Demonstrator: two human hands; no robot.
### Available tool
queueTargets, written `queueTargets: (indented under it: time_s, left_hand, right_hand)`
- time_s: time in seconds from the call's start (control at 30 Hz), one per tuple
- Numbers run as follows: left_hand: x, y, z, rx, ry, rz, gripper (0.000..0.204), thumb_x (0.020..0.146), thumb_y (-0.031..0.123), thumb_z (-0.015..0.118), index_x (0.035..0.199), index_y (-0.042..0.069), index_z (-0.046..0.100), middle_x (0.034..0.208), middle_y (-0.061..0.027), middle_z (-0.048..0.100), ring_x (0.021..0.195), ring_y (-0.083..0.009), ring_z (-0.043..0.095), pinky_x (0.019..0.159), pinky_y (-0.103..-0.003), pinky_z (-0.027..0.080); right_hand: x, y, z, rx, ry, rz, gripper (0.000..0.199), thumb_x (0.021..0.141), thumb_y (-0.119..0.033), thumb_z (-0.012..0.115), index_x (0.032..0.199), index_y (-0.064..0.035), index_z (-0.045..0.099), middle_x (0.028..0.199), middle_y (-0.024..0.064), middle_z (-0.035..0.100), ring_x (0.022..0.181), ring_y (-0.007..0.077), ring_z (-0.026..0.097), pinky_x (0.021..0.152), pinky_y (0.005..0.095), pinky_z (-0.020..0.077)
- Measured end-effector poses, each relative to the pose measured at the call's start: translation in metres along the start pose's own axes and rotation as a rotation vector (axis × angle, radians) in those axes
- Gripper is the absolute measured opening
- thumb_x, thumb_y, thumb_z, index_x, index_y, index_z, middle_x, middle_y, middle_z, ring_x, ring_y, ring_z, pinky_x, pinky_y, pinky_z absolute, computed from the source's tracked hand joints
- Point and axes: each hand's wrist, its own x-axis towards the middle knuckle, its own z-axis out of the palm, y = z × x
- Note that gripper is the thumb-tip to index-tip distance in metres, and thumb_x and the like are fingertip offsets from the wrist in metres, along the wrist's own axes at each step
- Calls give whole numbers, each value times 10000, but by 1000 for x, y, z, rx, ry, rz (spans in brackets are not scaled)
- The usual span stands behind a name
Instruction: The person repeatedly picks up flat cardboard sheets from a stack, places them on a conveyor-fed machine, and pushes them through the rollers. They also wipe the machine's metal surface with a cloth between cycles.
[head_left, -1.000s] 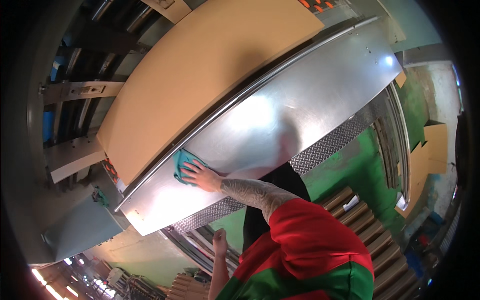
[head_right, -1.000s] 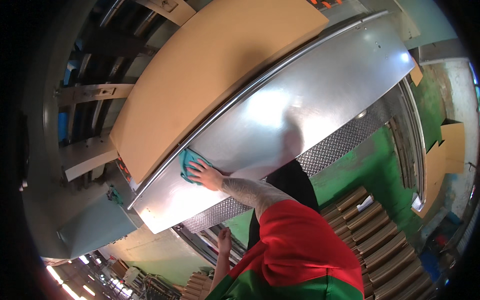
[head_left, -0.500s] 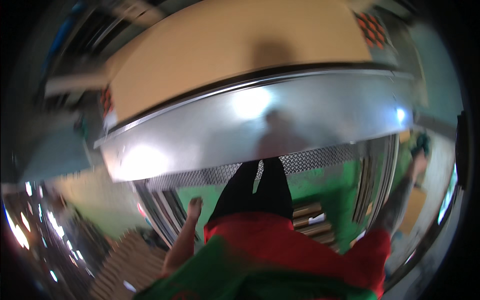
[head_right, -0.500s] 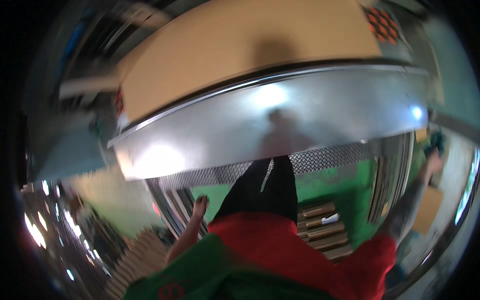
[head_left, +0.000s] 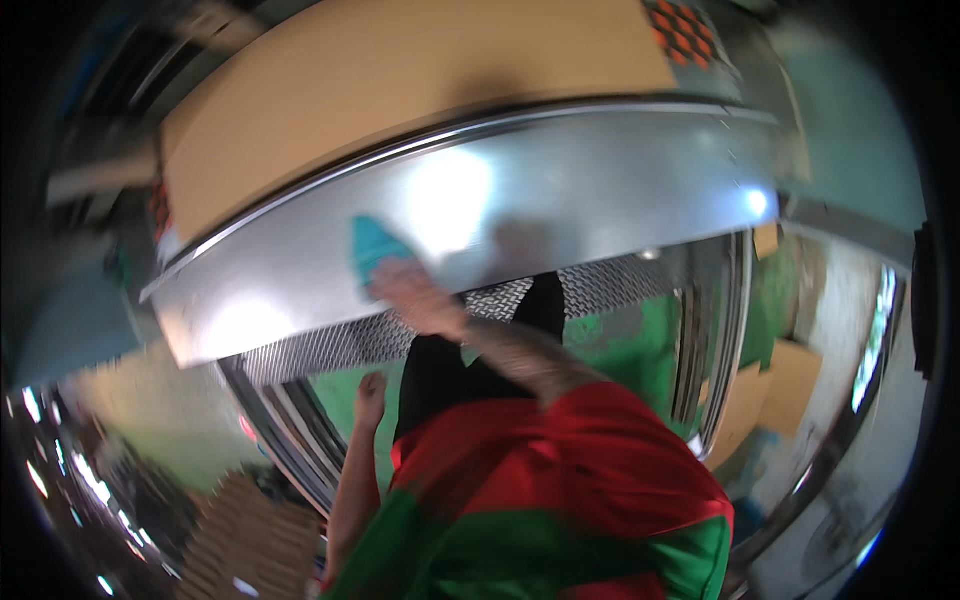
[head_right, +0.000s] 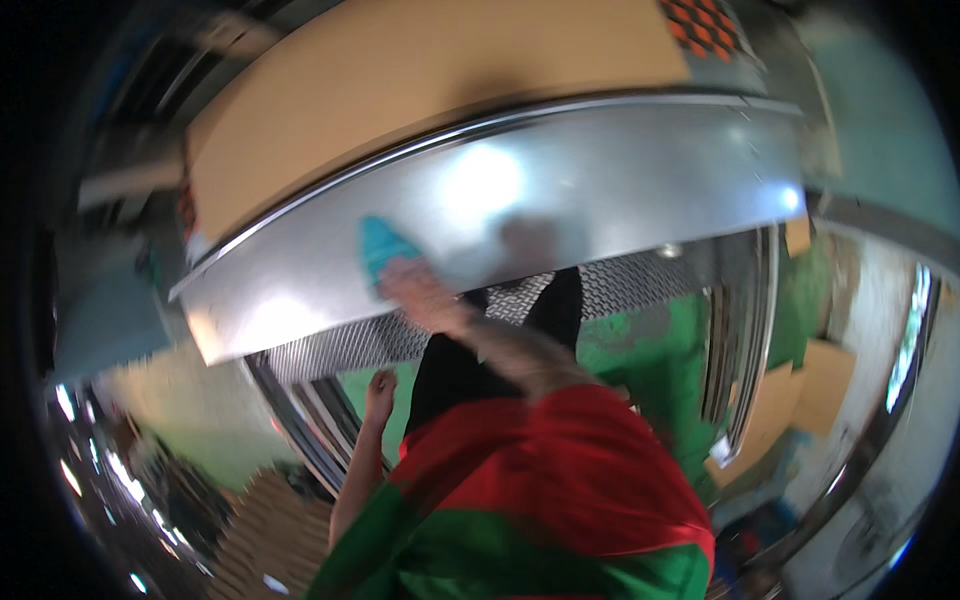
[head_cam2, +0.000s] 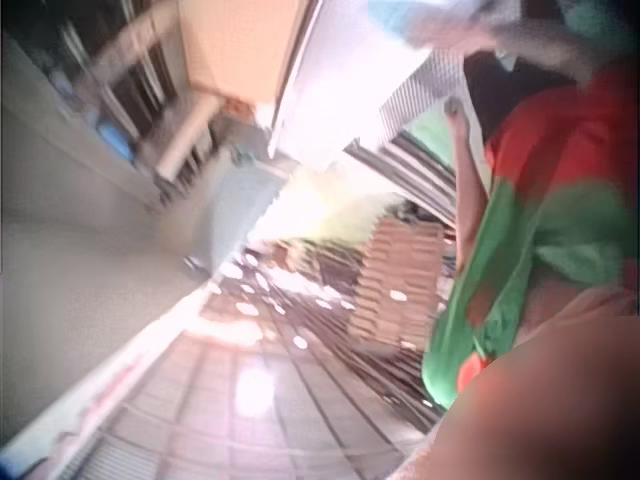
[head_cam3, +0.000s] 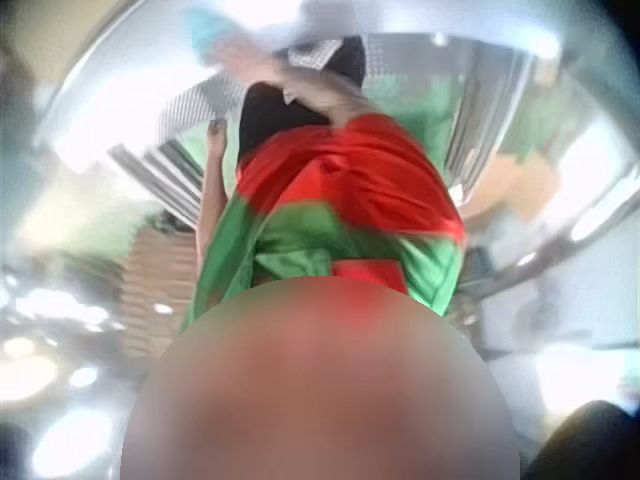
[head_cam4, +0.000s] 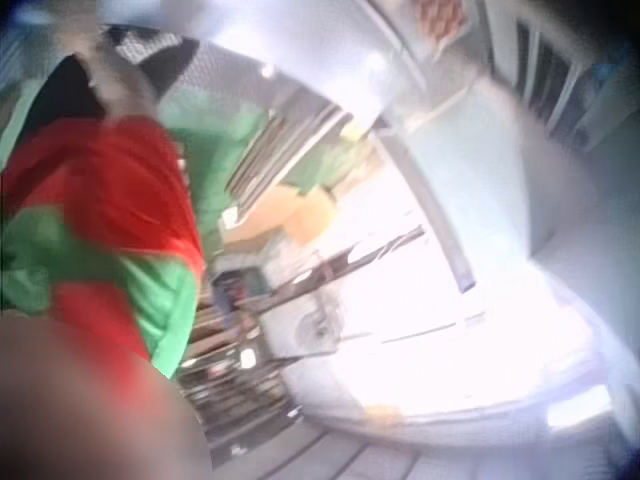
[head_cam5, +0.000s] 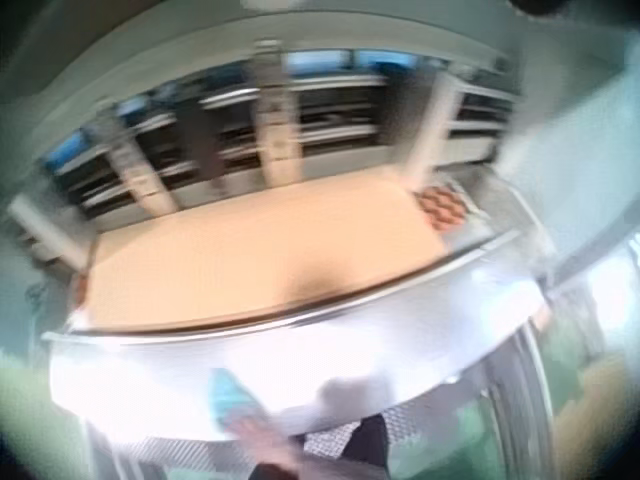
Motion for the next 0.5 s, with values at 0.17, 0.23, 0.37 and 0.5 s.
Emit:
queueTargets:
  time_s: [0.17, 0.23, 0.37, 0.5]
  left_hand:
    - [-51, 0, 3, 7, 161, -192, 397, 1053, 316, 640, 1279, -7, 688, 1075, -102, 740, 978, -197, 705, 820, -360, 549]
    - [-61, 3, 24, 27, 111, -178, 401, 1046, 332, 646, 1242, -14, 705, 1037, -96, 738, 934, -179, 703, 781, -353, 545]
    - [-67, 30, 88, 211, -20, -328, 396, 1026, 319, 669, 1224, -21, 717, 1039, -110, 755, 890, -180, 698, 820, -367, 554]
    - [-56, 87, 138, 191, -120, -96, 383, 1047, 322, 661, 1235, -7, 716, 1031, -100, 751, 896, -161, 697, 817, -334, 547]
  right_hand:
    - [-8, 13, -6, 28, 95, 8, 690, 976, -429, 621, 1610, -209, 462, 1761, 85, 288, 1653, 333, 147, 1335, 606, 47]
    - [-78, 70, -23, 66, 63, 65, 645, 997, -369, 565, 1611, -199, 461, 1774, 80, 266, 1663, 304, 123, 1347, 572, 26]
    - [-311, 285, -125, -94, 259, 690, 664, 948, -180, 563, 1604, -147, 464, 1684, 144, 420, 1547, 339, 397, 1307, 554, 242]
    - [-583, 461, -313, -71, 929, 1820, 546, 894, -57, 651, 1435, -1, 612, 1287, 199, 725, 1069, 322, 722, 944, 428, 569]
